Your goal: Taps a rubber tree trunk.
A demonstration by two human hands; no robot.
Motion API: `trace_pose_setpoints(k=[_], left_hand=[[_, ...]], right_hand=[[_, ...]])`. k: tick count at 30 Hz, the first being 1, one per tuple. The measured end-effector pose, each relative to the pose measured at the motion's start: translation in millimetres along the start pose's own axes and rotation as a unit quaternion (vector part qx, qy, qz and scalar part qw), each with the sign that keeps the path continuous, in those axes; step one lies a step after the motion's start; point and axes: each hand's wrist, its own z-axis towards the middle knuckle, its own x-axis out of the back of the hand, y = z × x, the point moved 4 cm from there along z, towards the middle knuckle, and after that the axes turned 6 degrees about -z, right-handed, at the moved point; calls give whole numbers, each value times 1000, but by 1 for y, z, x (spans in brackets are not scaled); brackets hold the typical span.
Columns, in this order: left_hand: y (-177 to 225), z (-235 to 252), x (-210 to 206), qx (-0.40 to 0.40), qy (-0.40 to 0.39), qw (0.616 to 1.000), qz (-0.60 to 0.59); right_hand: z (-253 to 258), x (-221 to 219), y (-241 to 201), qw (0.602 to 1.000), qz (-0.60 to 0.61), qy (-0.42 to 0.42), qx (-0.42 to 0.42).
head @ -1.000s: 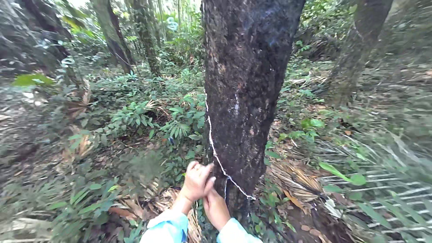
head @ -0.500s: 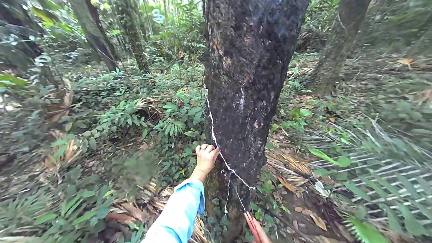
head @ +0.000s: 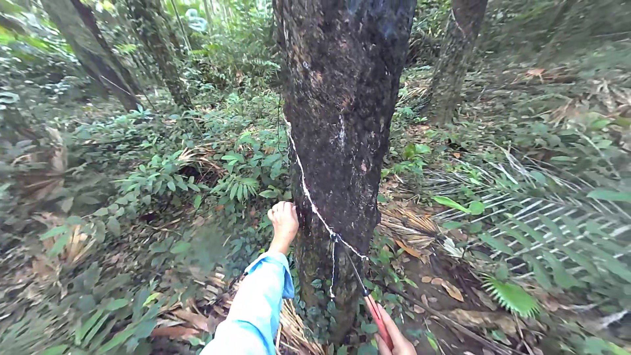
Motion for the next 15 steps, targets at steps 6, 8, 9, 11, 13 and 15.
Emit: trace_pose_setpoints(k=[6, 8, 9, 11, 13, 15], left_hand=[[-16, -5, -28, 234, -219, 947, 22], [-6, -15, -39, 244, -239, 939, -49], [1, -21, -40, 238, -233, 939, -85], [12, -28, -30, 221, -180, 944, -167], [17, -30, -14, 188, -92, 947, -244], [25, -25, 0, 164, -58, 941, -292]], right_hand=[[-7, -5, -6, 1000, 10, 10, -5], [-10, -6, -10, 1000, 8, 17, -1], [-11, -7, -12, 1000, 6, 19, 2], [-13, -8, -13, 1000, 5, 26, 9], [-16, -9, -13, 999, 14, 29, 15], [-19, -10, -13, 999, 22, 37, 15]])
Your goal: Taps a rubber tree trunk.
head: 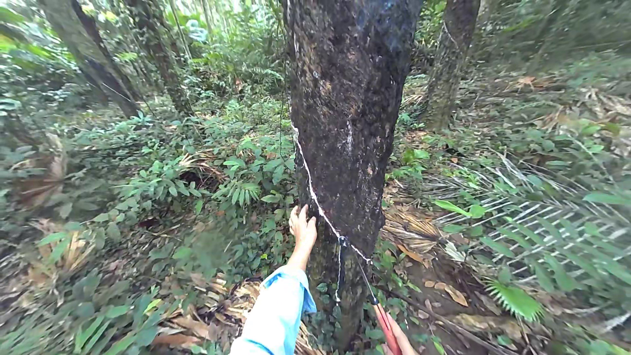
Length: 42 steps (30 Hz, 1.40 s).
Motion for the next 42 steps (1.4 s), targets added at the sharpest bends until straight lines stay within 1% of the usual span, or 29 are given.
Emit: trace_pose_setpoints(k=[2, 4, 6, 8, 10, 14, 16, 19, 21, 22, 23, 25, 27, 28, 29, 31, 33, 37, 42], left_hand=[[13, 4, -2, 10, -20, 1000, -3], [20, 8, -9, 26, -42, 999, 20], [25, 10, -17, 25, -55, 996, 63], [33, 9, -23, 5, -50, 990, 133], [42, 7, -26, -26, -43, 974, 223], [49, 6, -28, -87, -57, 925, 367], [51, 7, -29, -125, -62, 904, 404], [51, 8, -24, -138, -85, 893, 419], [41, 9, -16, -204, -55, 901, 379], [38, 11, -11, -218, -57, 907, 357], [36, 13, -4, -208, -79, 917, 330], [32, 16, 10, -167, -105, 954, 225], [28, 18, 16, -92, -101, 989, 55], [25, 18, 17, -55, -91, 994, -37], [23, 17, 15, -21, -85, 989, -120], [23, 12, 9, 14, -82, 967, -241], [22, 10, 1, 16, -79, 957, -280], [22, 7, -12, 19, -58, 955, -291], [14, 6, -24, 0, -57, 963, -264]], right_hand=[[-2, 0, -1, 1000, 4, 8, -4], [-4, 0, -4, 1000, 6, 19, -1], [-4, 0, -6, 1000, 11, 22, 4], [-6, -1, -6, 1000, 15, 22, 11], [-8, -1, -5, 1000, 17, 21, 8], [-10, -1, -5, 1000, 10, 20, 3], [-8, 0, -7, 1000, 9, 22, 4], [-6, 0, -13, 1000, -1, 20, 6], [-4, 0, -16, 1000, 3, 25, 19], [-3, 0, -18, 999, 7, 28, 27], [-2, -1, -19, 999, 10, 30, 31], [-2, -1, -20, 999, 18, 31, 29], [-3, -1, -20, 999, 29, 36, 28], [-4, -2, -19, 998, 31, 41, 30], [-5, -2, -17, 998, 33, 44, 31], [-8, -1, -15, 998, 34, 52, 28], [-12, 1, -13, 997, 35, 63, 21], [-20, 5, -7, 996, 36, 81, 3], [-29, 8, -1, 995, 32, 96, -14]])
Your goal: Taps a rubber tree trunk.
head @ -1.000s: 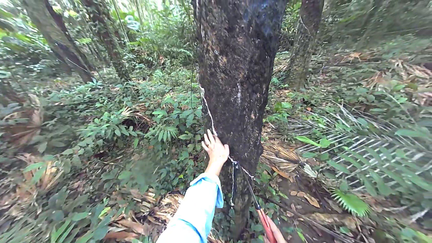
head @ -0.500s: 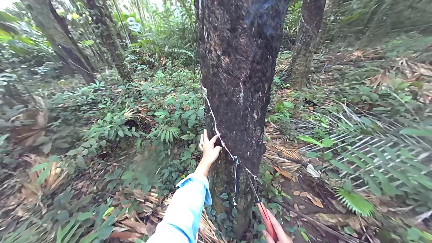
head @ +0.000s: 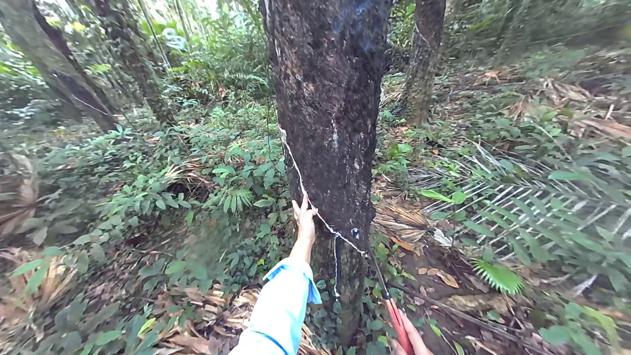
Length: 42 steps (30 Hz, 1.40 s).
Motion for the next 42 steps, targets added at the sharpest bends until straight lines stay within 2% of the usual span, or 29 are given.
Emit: trace_pose_setpoints(k=[8, 11, 14, 18, 21, 26, 30, 42], left_hand=[[5, -7, 7, 21, -11, 1000, 2], [0, -31, 8, 21, -26, 999, 18], [0, -67, -1, 17, -12, 1000, -22], [5, -94, -19, 73, -27, 996, -52], [0, -91, -26, 96, -43, 993, -51], [5, -85, -26, 111, -64, 992, -1], [3, -82, -27, 116, -64, 991, -20], [21, -80, -35, 164, -55, 981, -89]], right_hand=[[9, -3, -13, 999, 30, -15, 25], [34, -12, -42, 997, 19, -54, 50], [62, -26, -70, 993, -23, -72, 90], [89, -43, -97, 991, -66, -98, 56], [98, -50, -115, 987, -94, -130, 15], [98, -59, -123, 990, -77, -114, 10], [99, -57, -129, 990, -64, -125, 0], [102, -28, -167, 959, -167, -228, -21]])
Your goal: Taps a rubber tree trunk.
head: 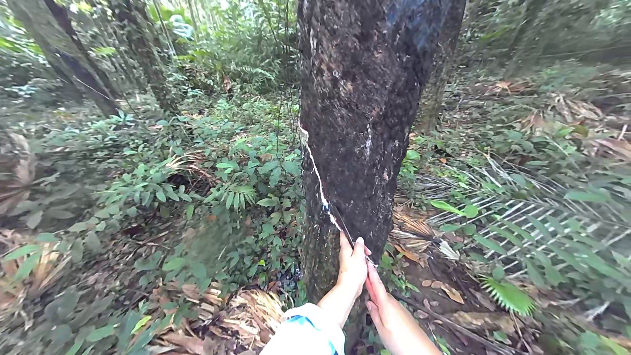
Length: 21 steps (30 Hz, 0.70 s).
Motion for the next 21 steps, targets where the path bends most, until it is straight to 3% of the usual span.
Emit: trace_pose_setpoints(k=[5, 13, 21], left_hand=[[2, 3, 2, -8, -15, 1000, -11], [-21, 14, 8, -67, -42, 996, -44], [-54, 36, 13, -122, -24, 987, 101]], right_hand=[[3, -1, -7, 998, -40, -28, -50], [19, -23, 11, 989, -116, -1, -89], [65, -57, 67, 993, -100, 54, -42]])
